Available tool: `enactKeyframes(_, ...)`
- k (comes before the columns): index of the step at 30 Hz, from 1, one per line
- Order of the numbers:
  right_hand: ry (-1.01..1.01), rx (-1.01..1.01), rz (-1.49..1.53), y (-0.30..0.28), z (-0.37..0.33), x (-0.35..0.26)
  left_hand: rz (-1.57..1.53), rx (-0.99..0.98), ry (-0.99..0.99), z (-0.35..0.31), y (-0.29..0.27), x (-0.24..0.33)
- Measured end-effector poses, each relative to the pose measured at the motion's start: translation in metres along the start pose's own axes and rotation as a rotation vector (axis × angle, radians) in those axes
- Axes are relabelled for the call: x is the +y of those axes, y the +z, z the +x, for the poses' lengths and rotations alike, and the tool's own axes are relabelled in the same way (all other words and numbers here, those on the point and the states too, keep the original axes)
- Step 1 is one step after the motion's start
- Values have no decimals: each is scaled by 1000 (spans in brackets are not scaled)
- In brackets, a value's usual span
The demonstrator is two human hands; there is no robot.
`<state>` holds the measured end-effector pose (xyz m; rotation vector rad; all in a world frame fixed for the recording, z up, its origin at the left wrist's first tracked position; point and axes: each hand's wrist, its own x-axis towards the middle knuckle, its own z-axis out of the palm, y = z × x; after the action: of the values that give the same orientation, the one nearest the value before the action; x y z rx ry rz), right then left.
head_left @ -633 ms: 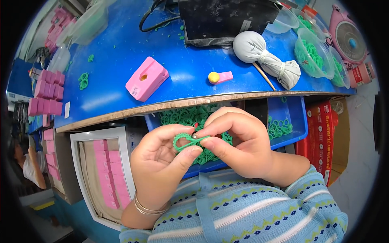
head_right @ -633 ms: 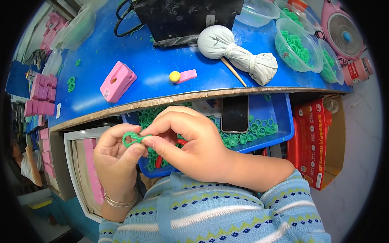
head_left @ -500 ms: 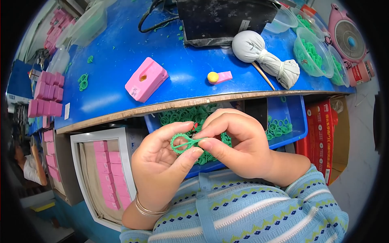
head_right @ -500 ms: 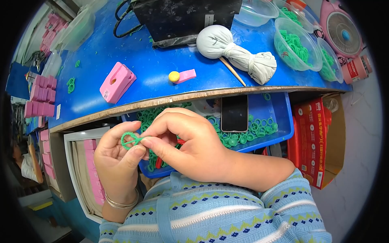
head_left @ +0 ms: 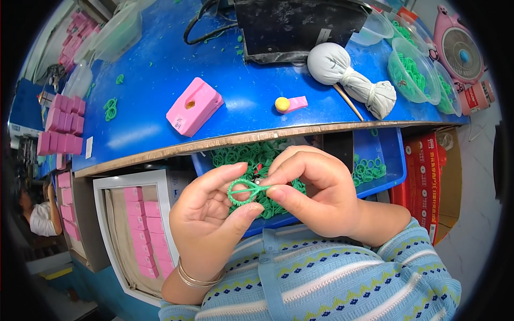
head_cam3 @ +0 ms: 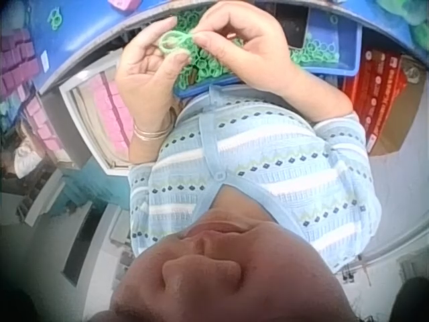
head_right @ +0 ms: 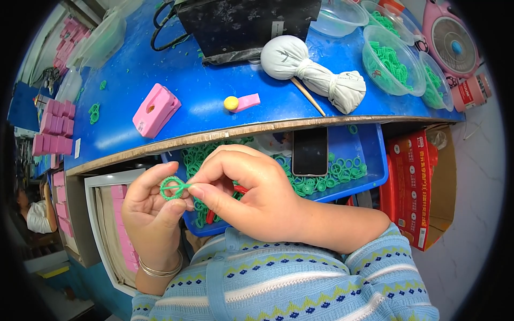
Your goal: Assembling small green rubber components into pink plastic molds using specialized tools.
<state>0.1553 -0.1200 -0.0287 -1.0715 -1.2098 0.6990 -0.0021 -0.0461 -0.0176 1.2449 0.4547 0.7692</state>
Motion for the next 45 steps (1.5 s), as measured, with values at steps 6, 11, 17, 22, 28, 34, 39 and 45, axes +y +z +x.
enactKeyframes(6, -3, -9, -2, 0, 0, -2, 36, 29, -39, -1, 0, 3)
enactKeyframes(11, -9, -27, -12, 0, -1, -1, 58, 36, -31, -1, -1, 3)
enactKeyframes(17, -18, 70, 208, 9, 0, 4, 70, 18, 5, 0, 3, 0)
enactKeyframes(22, -272, -36, -268, 0, -1, 2, 618, -26, 206, 1, -5, 12)
enactKeyframes(28, -473, -10, -457, 4, -2, 6, 1023, -7, 451, 4, 0, 21)
enactKeyframes(34, -563, 11, -514, 6, -4, 9, 1061, -5, 495, 2, -1, 20)
enactKeyframes(39, -564, 44, -493, 8, -5, 7, 1028, 16, 489, -1, 1, 18)
enactKeyframes(45, -539, 69, -461, 9, -3, 5, 948, 49, 436, -2, 3, 17)
